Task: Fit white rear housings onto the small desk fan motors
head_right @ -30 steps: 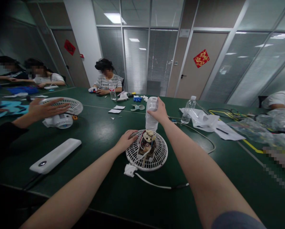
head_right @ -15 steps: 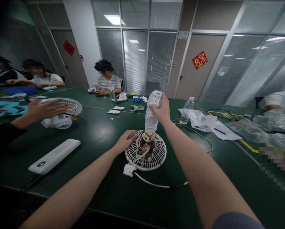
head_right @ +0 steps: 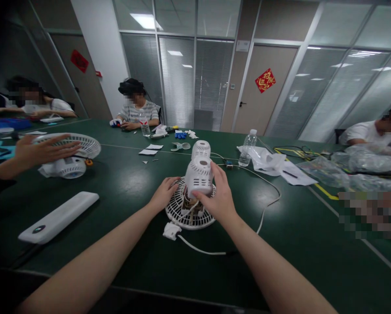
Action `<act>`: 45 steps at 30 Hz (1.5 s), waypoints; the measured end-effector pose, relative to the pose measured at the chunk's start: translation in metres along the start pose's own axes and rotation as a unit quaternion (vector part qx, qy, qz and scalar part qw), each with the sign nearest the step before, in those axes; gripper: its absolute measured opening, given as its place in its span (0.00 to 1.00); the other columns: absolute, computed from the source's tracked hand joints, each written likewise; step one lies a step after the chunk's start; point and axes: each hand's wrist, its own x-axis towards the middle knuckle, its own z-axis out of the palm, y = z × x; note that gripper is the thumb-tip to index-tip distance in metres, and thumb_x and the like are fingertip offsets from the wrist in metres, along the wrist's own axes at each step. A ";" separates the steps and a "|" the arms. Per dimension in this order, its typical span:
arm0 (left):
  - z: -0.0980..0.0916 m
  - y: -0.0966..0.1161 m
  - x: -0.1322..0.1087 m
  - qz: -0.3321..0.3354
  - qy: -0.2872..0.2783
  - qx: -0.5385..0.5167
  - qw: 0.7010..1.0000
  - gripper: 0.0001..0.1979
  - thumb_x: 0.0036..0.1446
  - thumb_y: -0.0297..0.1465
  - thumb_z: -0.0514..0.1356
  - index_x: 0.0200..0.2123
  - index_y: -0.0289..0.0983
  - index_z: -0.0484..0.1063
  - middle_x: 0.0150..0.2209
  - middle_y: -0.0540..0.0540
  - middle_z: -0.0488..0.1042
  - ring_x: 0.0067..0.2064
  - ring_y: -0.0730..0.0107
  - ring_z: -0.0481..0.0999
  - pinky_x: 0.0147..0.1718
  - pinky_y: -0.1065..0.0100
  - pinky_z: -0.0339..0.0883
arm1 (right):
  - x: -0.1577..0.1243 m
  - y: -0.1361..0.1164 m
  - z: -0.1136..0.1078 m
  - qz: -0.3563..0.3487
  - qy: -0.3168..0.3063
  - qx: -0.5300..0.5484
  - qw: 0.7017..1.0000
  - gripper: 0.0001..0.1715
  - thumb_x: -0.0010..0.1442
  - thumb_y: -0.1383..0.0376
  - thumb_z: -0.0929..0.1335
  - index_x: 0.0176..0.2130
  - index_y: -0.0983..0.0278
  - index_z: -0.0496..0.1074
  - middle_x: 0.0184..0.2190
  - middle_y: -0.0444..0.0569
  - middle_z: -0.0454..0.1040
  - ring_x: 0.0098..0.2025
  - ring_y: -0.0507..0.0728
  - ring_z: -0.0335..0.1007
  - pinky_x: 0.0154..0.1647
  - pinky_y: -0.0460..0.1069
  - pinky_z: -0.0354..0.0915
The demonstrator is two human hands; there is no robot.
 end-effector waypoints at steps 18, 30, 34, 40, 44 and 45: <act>0.000 0.038 -0.020 0.172 -0.094 -0.099 0.975 0.43 0.57 0.55 0.47 0.67 0.39 0.36 0.67 0.38 0.48 0.64 0.48 0.56 0.61 0.49 0.52 | -0.026 0.011 0.019 0.031 -0.002 0.021 0.999 0.59 0.46 0.47 0.74 0.66 0.57 0.45 0.63 0.54 0.51 0.64 0.63 0.52 0.63 0.59 0.56; -0.006 0.040 -0.019 0.097 -0.116 -0.058 0.987 0.54 0.46 0.52 0.60 0.66 0.46 0.28 0.66 0.41 0.51 0.64 0.48 0.58 0.60 0.45 0.53 | -0.031 0.007 0.016 0.030 -0.028 0.014 0.999 0.57 0.46 0.44 0.73 0.65 0.57 0.47 0.64 0.52 0.50 0.66 0.63 0.48 0.64 0.59 0.54; -0.008 0.044 -0.020 0.091 -0.156 -0.031 0.983 0.58 0.45 0.48 0.63 0.66 0.46 0.24 0.69 0.41 0.44 0.66 0.50 0.53 0.61 0.47 0.51 | -0.031 0.007 0.016 0.030 -0.032 0.011 0.999 0.58 0.46 0.44 0.73 0.65 0.57 0.47 0.64 0.52 0.50 0.66 0.63 0.47 0.64 0.59 0.53; -0.011 0.053 -0.023 0.092 -0.137 -0.002 0.986 0.60 0.42 0.43 0.66 0.66 0.45 0.24 0.69 0.40 0.44 0.66 0.49 0.54 0.60 0.47 0.54 | -0.032 0.009 0.018 0.033 -0.030 0.018 0.999 0.59 0.45 0.44 0.74 0.65 0.56 0.46 0.65 0.51 0.49 0.65 0.63 0.48 0.64 0.59 0.54; -0.012 0.052 -0.023 0.111 -0.140 -0.004 0.984 0.62 0.42 0.42 0.67 0.66 0.43 0.23 0.68 0.38 0.45 0.65 0.47 0.55 0.59 0.45 0.55 | -0.032 0.011 0.020 0.029 -0.019 0.020 0.999 0.59 0.45 0.45 0.74 0.65 0.55 0.46 0.64 0.52 0.50 0.65 0.63 0.50 0.64 0.59 0.55; -0.013 0.052 -0.023 0.117 -0.146 -0.002 0.982 0.62 0.42 0.42 0.67 0.66 0.42 0.23 0.68 0.37 0.44 0.66 0.47 0.54 0.59 0.45 0.55 | -0.032 0.012 0.021 0.026 -0.015 0.021 0.999 0.59 0.45 0.45 0.74 0.66 0.55 0.46 0.64 0.52 0.50 0.65 0.62 0.50 0.64 0.59 0.55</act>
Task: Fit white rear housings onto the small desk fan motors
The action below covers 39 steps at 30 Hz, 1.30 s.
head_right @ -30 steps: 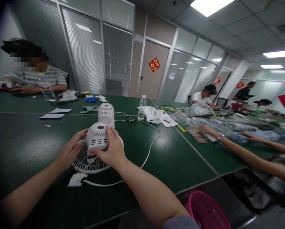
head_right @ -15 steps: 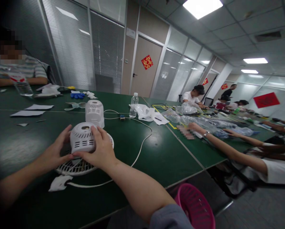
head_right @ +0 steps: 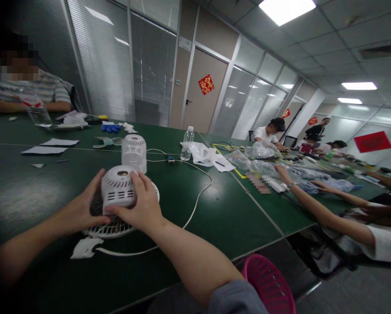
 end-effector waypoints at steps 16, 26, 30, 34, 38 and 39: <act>-0.005 -0.010 0.003 0.070 0.003 -0.031 0.997 0.69 0.35 0.46 0.71 0.66 0.40 0.24 0.68 0.32 0.41 0.67 0.41 0.48 0.62 0.42 0.47 | 0.004 0.004 0.008 -0.016 0.016 0.026 0.999 0.55 0.49 0.60 0.75 0.66 0.55 0.46 0.63 0.52 0.54 0.64 0.63 0.51 0.63 0.61 0.56; -0.013 -0.002 0.002 0.044 -0.028 -0.058 0.997 0.68 0.38 0.45 0.71 0.66 0.43 0.21 0.68 0.35 0.44 0.67 0.42 0.49 0.62 0.43 0.48 | 0.003 0.004 0.007 -0.010 -0.007 0.011 1.000 0.54 0.51 0.59 0.74 0.66 0.53 0.44 0.63 0.51 0.51 0.65 0.65 0.49 0.64 0.64 0.53; -0.015 -0.002 0.003 0.045 -0.029 -0.058 0.997 0.67 0.38 0.45 0.70 0.66 0.43 0.22 0.68 0.36 0.45 0.66 0.41 0.49 0.62 0.42 0.47 | 0.005 0.008 -0.002 -0.020 -0.058 0.040 0.997 0.48 0.54 0.61 0.72 0.66 0.53 0.45 0.65 0.51 0.48 0.66 0.66 0.47 0.62 0.64 0.55; -0.018 -0.002 0.004 0.051 -0.046 -0.074 0.995 0.65 0.39 0.44 0.70 0.66 0.43 0.25 0.68 0.36 0.43 0.67 0.41 0.48 0.62 0.41 0.46 | 0.009 0.017 -0.013 -0.007 -0.127 0.101 0.987 0.46 0.56 0.61 0.70 0.65 0.52 0.45 0.67 0.50 0.43 0.66 0.66 0.48 0.61 0.64 0.58; -0.021 -0.002 0.003 0.038 -0.069 -0.102 0.992 0.65 0.39 0.42 0.71 0.66 0.44 0.24 0.69 0.36 0.40 0.67 0.40 0.45 0.62 0.38 0.42 | 0.011 0.025 -0.017 0.021 -0.190 0.157 0.969 0.50 0.56 0.63 0.70 0.66 0.50 0.39 0.67 0.51 0.46 0.63 0.65 0.55 0.61 0.65 0.57; -0.022 -0.002 0.003 0.035 -0.074 -0.108 0.991 0.65 0.39 0.42 0.71 0.66 0.45 0.24 0.69 0.36 0.39 0.68 0.41 0.45 0.62 0.38 0.42 | 0.012 0.026 -0.018 0.027 -0.197 0.162 0.966 0.51 0.56 0.64 0.71 0.66 0.49 0.39 0.67 0.50 0.46 0.63 0.65 0.56 0.61 0.66 0.57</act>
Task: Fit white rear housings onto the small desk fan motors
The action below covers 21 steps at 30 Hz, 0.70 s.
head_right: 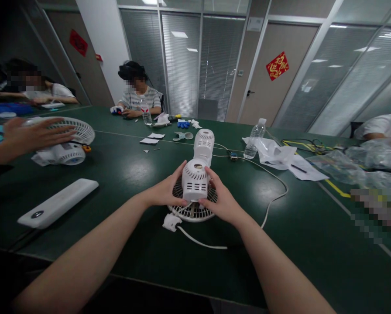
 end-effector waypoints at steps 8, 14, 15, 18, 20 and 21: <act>-0.002 -0.003 0.000 -0.001 -0.015 -0.014 1.000 0.66 0.38 0.40 0.71 0.66 0.46 0.24 0.69 0.36 0.38 0.68 0.40 0.43 0.62 0.35 0.39 | 0.002 0.003 -0.010 0.029 -0.050 0.013 0.998 0.56 0.53 0.68 0.72 0.67 0.49 0.36 0.64 0.52 0.56 0.62 0.63 0.58 0.60 0.66 0.59; 0.000 -0.006 0.000 -0.001 -0.009 -0.015 1.000 0.65 0.39 0.41 0.71 0.66 0.46 0.25 0.69 0.36 0.38 0.68 0.40 0.43 0.62 0.36 0.39 | 0.001 0.001 -0.008 0.036 -0.029 0.007 0.999 0.55 0.52 0.68 0.72 0.66 0.49 0.40 0.64 0.52 0.55 0.61 0.64 0.59 0.60 0.66 0.59; 0.000 -0.006 0.000 -0.008 -0.009 -0.016 1.000 0.64 0.39 0.41 0.71 0.66 0.46 0.25 0.69 0.36 0.38 0.68 0.39 0.43 0.62 0.35 0.40 | 0.000 0.001 -0.008 0.033 -0.027 0.008 0.999 0.55 0.52 0.68 0.72 0.66 0.49 0.40 0.64 0.52 0.54 0.62 0.64 0.59 0.60 0.66 0.59; 0.000 -0.005 0.000 -0.018 -0.008 -0.015 1.000 0.63 0.40 0.41 0.70 0.66 0.47 0.25 0.69 0.36 0.39 0.67 0.39 0.44 0.61 0.34 0.42 | 0.000 0.002 -0.008 0.027 -0.021 0.005 0.999 0.54 0.52 0.69 0.72 0.66 0.48 0.42 0.65 0.52 0.53 0.62 0.64 0.58 0.60 0.65 0.59; 0.000 -0.005 0.000 -0.007 -0.007 -0.012 1.000 0.63 0.41 0.41 0.70 0.66 0.46 0.25 0.69 0.37 0.40 0.67 0.39 0.45 0.61 0.35 0.42 | 0.000 0.002 -0.008 0.028 -0.023 -0.001 0.999 0.54 0.52 0.69 0.72 0.66 0.49 0.41 0.64 0.52 0.54 0.61 0.64 0.60 0.59 0.66 0.61; 0.000 -0.005 0.000 -0.001 -0.007 -0.010 1.000 0.62 0.41 0.41 0.70 0.66 0.46 0.26 0.69 0.37 0.40 0.67 0.40 0.45 0.61 0.35 0.42 | 0.000 0.002 -0.009 0.028 -0.025 -0.003 0.999 0.54 0.52 0.69 0.72 0.66 0.49 0.41 0.64 0.53 0.55 0.61 0.65 0.61 0.59 0.66 0.61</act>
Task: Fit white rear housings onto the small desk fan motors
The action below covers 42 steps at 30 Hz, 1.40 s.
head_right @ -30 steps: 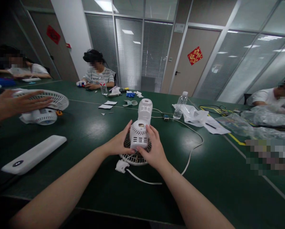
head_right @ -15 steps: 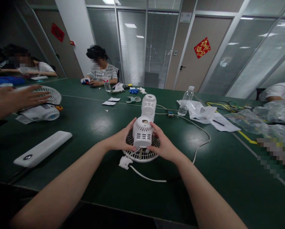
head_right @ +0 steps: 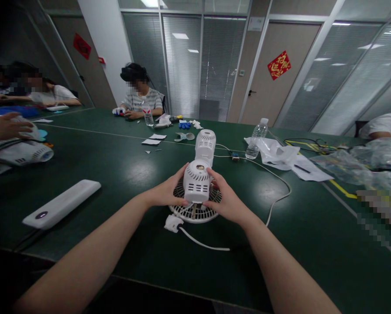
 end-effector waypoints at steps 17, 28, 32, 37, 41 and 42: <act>-0.003 0.011 0.001 -0.011 -0.015 0.031 0.999 0.57 0.41 0.43 0.69 0.67 0.42 0.37 0.66 0.38 0.50 0.65 0.43 0.53 0.61 0.40 0.49 | -0.001 0.004 -0.002 -0.018 0.002 -0.032 0.999 0.52 0.53 0.63 0.73 0.66 0.49 0.42 0.65 0.52 0.52 0.62 0.65 0.58 0.61 0.66 0.57; -0.002 0.010 0.001 -0.005 -0.014 0.009 1.000 0.54 0.40 0.39 0.69 0.66 0.41 0.42 0.65 0.37 0.53 0.64 0.43 0.55 0.61 0.42 0.49 | 0.002 0.003 -0.002 0.019 -0.011 0.005 1.000 0.60 0.51 0.66 0.74 0.66 0.49 0.35 0.63 0.54 0.58 0.63 0.65 0.56 0.62 0.67 0.53; -0.001 0.009 0.003 -0.020 -0.012 0.009 1.000 0.54 0.39 0.39 0.69 0.66 0.42 0.42 0.64 0.38 0.54 0.63 0.42 0.56 0.60 0.43 0.51 | 0.003 0.001 -0.003 0.037 -0.012 0.016 0.999 0.59 0.50 0.66 0.75 0.66 0.47 0.37 0.64 0.54 0.54 0.64 0.67 0.54 0.61 0.69 0.53; -0.001 0.013 0.003 -0.037 -0.012 0.002 0.999 0.54 0.40 0.41 0.69 0.66 0.43 0.42 0.64 0.38 0.55 0.63 0.42 0.57 0.59 0.43 0.52 | 0.002 0.000 -0.003 0.040 -0.021 0.030 0.999 0.59 0.52 0.66 0.74 0.66 0.46 0.34 0.65 0.53 0.52 0.64 0.69 0.53 0.61 0.71 0.54; -0.002 0.016 0.003 -0.037 -0.010 -0.007 0.999 0.54 0.40 0.41 0.69 0.66 0.43 0.42 0.64 0.38 0.55 0.63 0.44 0.57 0.59 0.43 0.52 | 0.002 -0.003 -0.003 0.045 -0.022 0.016 0.999 0.59 0.51 0.67 0.73 0.66 0.46 0.34 0.65 0.53 0.52 0.63 0.68 0.55 0.60 0.70 0.55; -0.002 0.016 0.002 -0.039 -0.012 -0.009 0.999 0.54 0.40 0.41 0.69 0.66 0.43 0.42 0.64 0.38 0.55 0.63 0.44 0.57 0.59 0.43 0.52 | 0.002 -0.004 -0.003 0.045 -0.023 0.013 0.999 0.60 0.51 0.68 0.73 0.66 0.46 0.34 0.65 0.53 0.52 0.63 0.68 0.55 0.60 0.70 0.55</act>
